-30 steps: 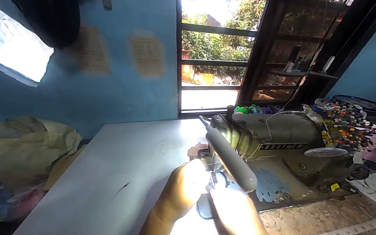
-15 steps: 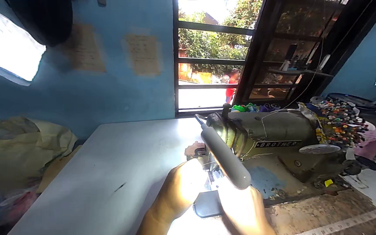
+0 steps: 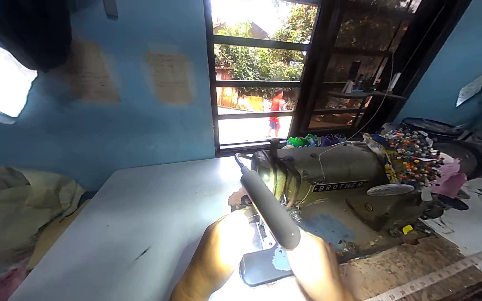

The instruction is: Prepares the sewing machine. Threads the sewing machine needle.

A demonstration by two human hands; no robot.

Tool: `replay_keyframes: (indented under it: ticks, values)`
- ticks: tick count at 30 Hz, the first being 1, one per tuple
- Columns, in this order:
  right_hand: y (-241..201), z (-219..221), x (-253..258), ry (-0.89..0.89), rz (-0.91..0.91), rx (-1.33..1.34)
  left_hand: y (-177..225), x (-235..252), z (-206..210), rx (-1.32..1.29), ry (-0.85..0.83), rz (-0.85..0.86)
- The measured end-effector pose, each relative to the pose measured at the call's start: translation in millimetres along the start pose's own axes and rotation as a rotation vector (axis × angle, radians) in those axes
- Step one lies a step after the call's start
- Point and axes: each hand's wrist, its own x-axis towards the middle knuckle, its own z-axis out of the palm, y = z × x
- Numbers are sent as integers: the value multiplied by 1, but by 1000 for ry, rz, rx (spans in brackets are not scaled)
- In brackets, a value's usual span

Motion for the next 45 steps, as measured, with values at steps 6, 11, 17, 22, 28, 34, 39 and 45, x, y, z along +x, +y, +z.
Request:
replay_keyframes:
  ticks: [6,11,17,22,28,34,39,45]
  values:
    - [19,6,-7,156,-58,101,-2,-1,3,-50,1,-50]
    - [6,1,-12,34,-141,169,1,0,2,-102,5,-85]
    - [25,-6,0,156,53,157,2,0,2,-105,-10,-86]
    - [-2,-2,-18,70,-88,171,0,0,3,-126,-3,-99]
    - [11,-2,-12,-14,143,318,1,-2,2,-123,10,-69]
    - [1,-13,-15,-33,45,477,-1,-1,4,-117,-5,-76]
    - [4,-8,-5,-162,361,918,3,-2,4,-131,9,-73]
    - [0,-15,-9,-163,248,1002,-5,-3,6,-155,-33,-57]
